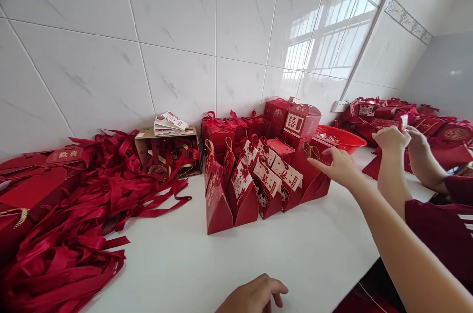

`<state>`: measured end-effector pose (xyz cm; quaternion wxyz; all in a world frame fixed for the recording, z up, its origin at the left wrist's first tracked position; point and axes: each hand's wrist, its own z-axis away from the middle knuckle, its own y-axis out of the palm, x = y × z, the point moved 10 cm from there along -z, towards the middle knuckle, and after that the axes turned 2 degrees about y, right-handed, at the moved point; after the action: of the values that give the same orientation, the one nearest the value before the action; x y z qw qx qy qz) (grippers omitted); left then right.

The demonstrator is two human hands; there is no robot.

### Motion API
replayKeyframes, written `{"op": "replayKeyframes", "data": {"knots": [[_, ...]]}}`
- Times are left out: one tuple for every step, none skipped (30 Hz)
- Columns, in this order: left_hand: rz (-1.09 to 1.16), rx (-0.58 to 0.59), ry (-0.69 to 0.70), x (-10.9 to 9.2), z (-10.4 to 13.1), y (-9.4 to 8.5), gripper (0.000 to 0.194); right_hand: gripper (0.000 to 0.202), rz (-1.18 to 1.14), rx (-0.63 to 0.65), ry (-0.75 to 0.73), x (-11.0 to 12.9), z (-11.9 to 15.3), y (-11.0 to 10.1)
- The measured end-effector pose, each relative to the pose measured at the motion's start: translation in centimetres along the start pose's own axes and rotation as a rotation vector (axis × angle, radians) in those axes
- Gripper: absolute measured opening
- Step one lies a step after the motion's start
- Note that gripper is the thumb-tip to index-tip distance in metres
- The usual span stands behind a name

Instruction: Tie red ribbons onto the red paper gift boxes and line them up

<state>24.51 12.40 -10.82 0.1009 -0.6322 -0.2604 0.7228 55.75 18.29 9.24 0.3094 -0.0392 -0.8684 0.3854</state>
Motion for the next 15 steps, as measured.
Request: {"op": "replayKeyframes", "data": {"knots": [[-0.002, -0.006, 0.001, 0.2, -0.1, 0.1, 0.052, 0.048, -0.010, -0.042, 0.059, -1.3, 0.9, -0.1], [-0.001, -0.011, 0.006, 0.3, -0.2, 0.1, 0.053, 0.050, -0.025, -0.081, 0.114, -2.6, 1.7, -0.2], [-0.001, -0.017, 0.014, 0.4, -0.2, 0.2, 0.054, 0.050, -0.050, -0.111, 0.154, -3.6, 2.5, -0.1], [0.002, -0.022, 0.022, 0.5, -0.2, 0.2, 0.055, 0.051, -0.080, -0.127, 0.186, -4.6, 3.1, 0.3], [0.006, -0.025, 0.028, 0.6, -0.2, 0.2, 0.056, 0.053, -0.111, -0.131, 0.213, -5.5, 3.5, 0.8], [0.011, -0.027, 0.034, 0.6, -0.2, 0.2, 0.057, 0.056, -0.143, -0.126, 0.238, -6.4, 3.8, 1.5], [0.020, -0.029, 0.037, 0.7, -0.1, 0.2, 0.059, 0.062, -0.171, -0.114, 0.263, -7.2, 3.9, 2.2], [0.034, -0.031, 0.038, 0.9, -0.1, 0.2, 0.060, 0.068, -0.196, -0.101, 0.288, -8.0, 4.0, 3.1], [0.053, -0.034, 0.038, 1.0, -0.1, 0.2, 0.062, 0.072, -0.214, -0.085, 0.312, -8.8, 4.0, 3.9], [0.074, -0.038, 0.035, 1.1, 0.0, 0.2, 0.063, 0.073, -0.225, -0.067, 0.332, -9.5, 3.9, 4.8], [0.096, -0.041, 0.031, 1.2, -0.1, 0.2, 0.064, 0.072, -0.230, -0.048, 0.350, -10.2, 3.9, 5.6], [0.112, -0.042, 0.028, 1.3, -0.1, 0.2, 0.064, 0.070, -0.228, -0.031, 0.367, -10.9, 4.0, 6.4], [0.119, -0.042, 0.023, 1.4, -0.1, 0.3, 0.064, 0.066, -0.220, -0.014, 0.386, -11.5, 4.1, 7.1], [0.116, -0.042, 0.016, 1.4, -0.1, 0.3, 0.064, 0.060, -0.209, 0.002, 0.407, -12.2, 4.4, 7.8], [0.108, -0.043, 0.005, 1.4, -0.1, 0.2, 0.063, 0.052, -0.196, 0.018, 0.431, -12.8, 4.9, 8.5]]}}
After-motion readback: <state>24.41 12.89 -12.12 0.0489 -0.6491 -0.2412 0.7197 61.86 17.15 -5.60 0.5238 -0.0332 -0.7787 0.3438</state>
